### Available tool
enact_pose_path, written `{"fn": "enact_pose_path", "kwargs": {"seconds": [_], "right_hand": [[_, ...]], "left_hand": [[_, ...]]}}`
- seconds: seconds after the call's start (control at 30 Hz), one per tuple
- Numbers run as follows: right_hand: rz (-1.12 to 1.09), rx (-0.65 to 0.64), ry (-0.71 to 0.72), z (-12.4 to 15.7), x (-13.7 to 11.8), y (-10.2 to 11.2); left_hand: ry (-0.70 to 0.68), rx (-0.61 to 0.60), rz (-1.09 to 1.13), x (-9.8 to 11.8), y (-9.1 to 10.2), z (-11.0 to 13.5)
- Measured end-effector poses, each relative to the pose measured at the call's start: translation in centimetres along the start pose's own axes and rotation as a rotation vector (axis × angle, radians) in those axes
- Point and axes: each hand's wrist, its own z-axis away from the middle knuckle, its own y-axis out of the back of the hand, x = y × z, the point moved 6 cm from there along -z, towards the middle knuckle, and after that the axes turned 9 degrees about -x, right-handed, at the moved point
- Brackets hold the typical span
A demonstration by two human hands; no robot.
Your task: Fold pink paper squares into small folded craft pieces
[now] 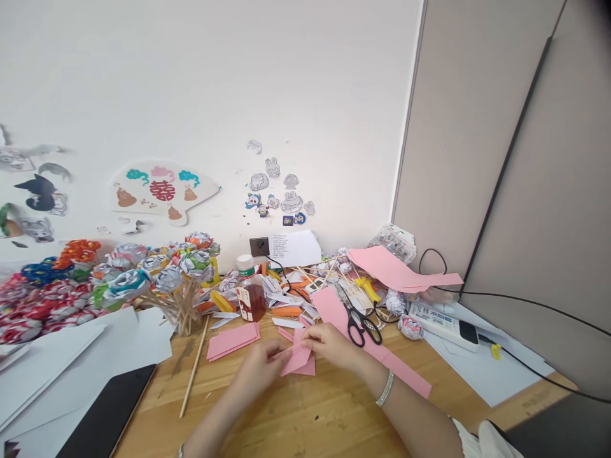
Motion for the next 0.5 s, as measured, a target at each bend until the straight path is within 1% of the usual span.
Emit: {"fn": "enact_pose_path", "kwargs": {"seconds": [0.1, 0.27, 0.37, 0.5], "right_hand": [[-0.009, 0.004, 0.021, 0.0, -0.4, -0.6], [0.069, 0.066, -0.039, 0.3, -0.4, -0.4], [0.110, 0.088, -0.057, 0.5, -0.6, -0.3], [0.141, 0.122, -0.027, 0.7, -1.5, -0.1]], "left_hand": [[-0.029, 0.003, -0.039, -0.1, -0.4, 0.0], [0.005, 0.047, 0.119, -0.7, -0.1, -0.3], [0.016, 0.030, 0.212, -0.7, -0.1, -0.4], [0.049, 0.005, 0.315, -0.3, -0.5, -0.1]]}}
